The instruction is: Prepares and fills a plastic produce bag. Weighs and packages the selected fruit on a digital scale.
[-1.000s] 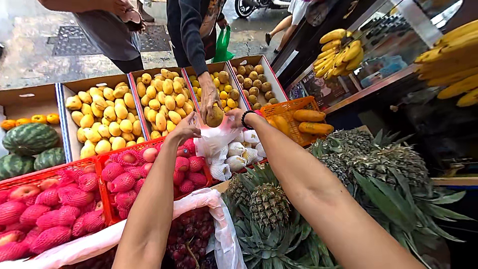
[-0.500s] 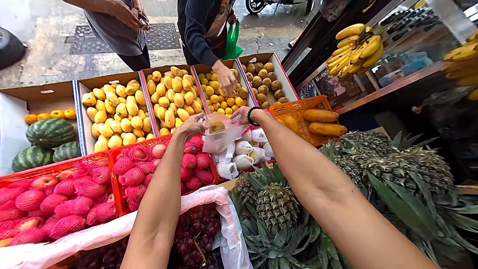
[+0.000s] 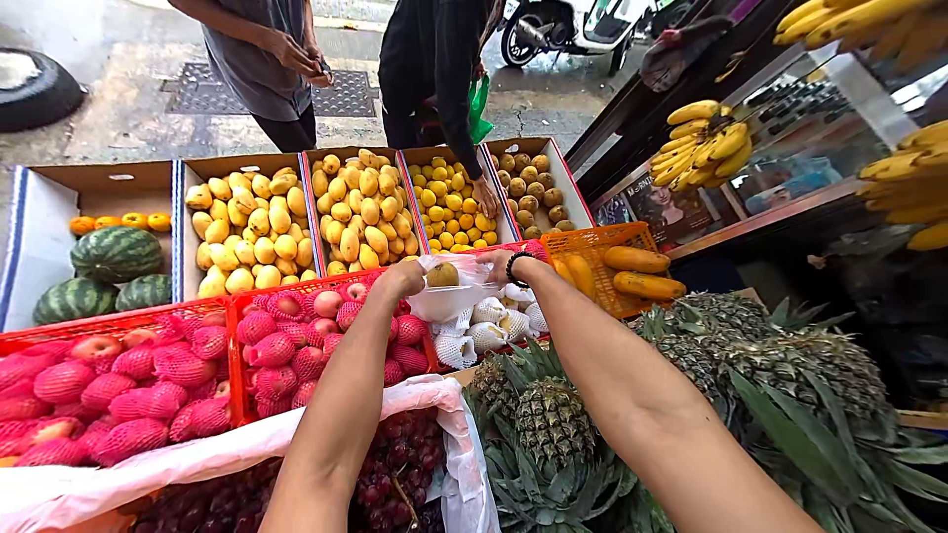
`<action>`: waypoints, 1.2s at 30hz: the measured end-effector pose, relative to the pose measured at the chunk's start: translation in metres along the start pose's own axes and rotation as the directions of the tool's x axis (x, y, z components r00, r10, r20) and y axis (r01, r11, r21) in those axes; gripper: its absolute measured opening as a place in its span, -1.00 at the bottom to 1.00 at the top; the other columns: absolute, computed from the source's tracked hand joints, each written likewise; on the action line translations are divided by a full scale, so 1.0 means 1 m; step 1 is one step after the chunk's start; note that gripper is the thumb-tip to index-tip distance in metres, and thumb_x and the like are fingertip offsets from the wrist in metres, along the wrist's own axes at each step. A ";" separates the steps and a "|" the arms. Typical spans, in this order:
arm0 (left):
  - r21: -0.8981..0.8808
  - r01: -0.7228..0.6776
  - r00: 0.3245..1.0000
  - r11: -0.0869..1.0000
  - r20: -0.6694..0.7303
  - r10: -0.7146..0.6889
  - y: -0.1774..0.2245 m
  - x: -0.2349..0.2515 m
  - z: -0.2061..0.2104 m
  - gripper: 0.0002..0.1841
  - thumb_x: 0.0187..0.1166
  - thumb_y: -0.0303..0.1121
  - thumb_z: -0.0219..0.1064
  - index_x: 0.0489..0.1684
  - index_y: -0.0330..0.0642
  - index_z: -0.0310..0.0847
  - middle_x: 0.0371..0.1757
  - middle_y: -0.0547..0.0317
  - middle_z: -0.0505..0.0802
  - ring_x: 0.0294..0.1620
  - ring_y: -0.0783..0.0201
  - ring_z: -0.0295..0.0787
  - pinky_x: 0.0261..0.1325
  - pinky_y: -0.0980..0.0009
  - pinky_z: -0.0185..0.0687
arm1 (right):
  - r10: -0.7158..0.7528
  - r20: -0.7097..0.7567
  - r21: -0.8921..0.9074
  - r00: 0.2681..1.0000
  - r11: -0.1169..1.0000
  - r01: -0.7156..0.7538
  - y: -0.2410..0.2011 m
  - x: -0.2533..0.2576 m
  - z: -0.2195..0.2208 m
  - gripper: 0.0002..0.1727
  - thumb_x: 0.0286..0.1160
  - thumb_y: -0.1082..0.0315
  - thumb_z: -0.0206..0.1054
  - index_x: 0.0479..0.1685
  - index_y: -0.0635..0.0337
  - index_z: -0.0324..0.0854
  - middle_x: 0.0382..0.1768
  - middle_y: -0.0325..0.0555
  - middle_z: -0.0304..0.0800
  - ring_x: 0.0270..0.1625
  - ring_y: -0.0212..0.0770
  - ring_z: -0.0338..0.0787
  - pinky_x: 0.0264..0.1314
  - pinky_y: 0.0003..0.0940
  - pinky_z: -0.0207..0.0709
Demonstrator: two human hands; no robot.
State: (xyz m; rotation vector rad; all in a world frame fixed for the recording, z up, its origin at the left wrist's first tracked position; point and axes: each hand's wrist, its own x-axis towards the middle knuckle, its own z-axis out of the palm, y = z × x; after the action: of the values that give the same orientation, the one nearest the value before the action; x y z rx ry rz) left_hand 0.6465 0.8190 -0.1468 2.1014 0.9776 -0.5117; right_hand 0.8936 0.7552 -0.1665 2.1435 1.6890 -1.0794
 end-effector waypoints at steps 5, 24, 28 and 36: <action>-0.090 0.112 0.988 0.990 -0.092 -0.120 -0.005 0.005 0.003 -0.56 0.69 -0.29 0.13 0.50 -0.13 0.63 0.21 -0.33 0.82 0.23 -0.30 0.78 0.25 -0.35 0.58 | -0.030 -0.053 -0.055 0.998 0.998 0.027 0.018 0.013 0.015 -0.30 0.29 0.40 0.60 0.56 0.11 0.59 0.43 0.24 0.69 0.56 0.29 0.58 0.61 0.42 0.28; -0.506 0.009 0.994 0.862 -0.093 -0.065 -0.013 0.016 0.008 0.00 0.26 -0.59 0.54 0.86 -0.22 0.06 0.46 -0.41 0.64 0.29 -0.22 0.74 0.34 -0.11 0.64 | -0.080 -0.018 -0.064 0.997 0.995 0.079 0.017 0.022 0.003 -0.29 0.29 0.42 0.61 0.56 0.26 0.54 0.46 0.32 0.62 0.59 0.29 0.55 0.66 0.32 0.28; -0.507 -0.006 0.994 0.862 -0.095 -0.049 -0.015 0.012 0.005 -0.03 0.32 -0.62 0.47 0.87 -0.24 0.01 0.52 -0.43 0.58 0.31 -0.24 0.71 0.33 -0.10 0.63 | -0.074 0.019 -0.064 0.997 0.995 0.075 -0.006 0.005 -0.008 -0.36 0.42 0.45 0.52 0.58 0.28 0.52 0.50 0.34 0.60 0.62 0.28 0.52 0.71 0.25 0.24; -0.424 0.029 0.994 0.905 -0.086 -0.073 -0.024 0.019 0.009 -0.05 0.28 -0.63 0.48 0.84 -0.21 0.12 0.52 -0.37 0.60 0.38 -0.25 0.67 0.37 -0.16 0.58 | -0.024 0.055 -0.077 0.998 0.997 0.028 -0.019 -0.009 -0.010 -0.37 0.42 0.49 0.47 0.59 0.17 0.55 0.47 0.33 0.63 0.59 0.31 0.55 0.64 0.34 0.29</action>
State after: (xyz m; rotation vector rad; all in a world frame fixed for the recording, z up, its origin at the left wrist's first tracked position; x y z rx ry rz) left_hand 0.6392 0.8312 -0.1753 1.7252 1.0933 -0.1944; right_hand 0.8794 0.7603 -0.1489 2.0324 1.7100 -1.0509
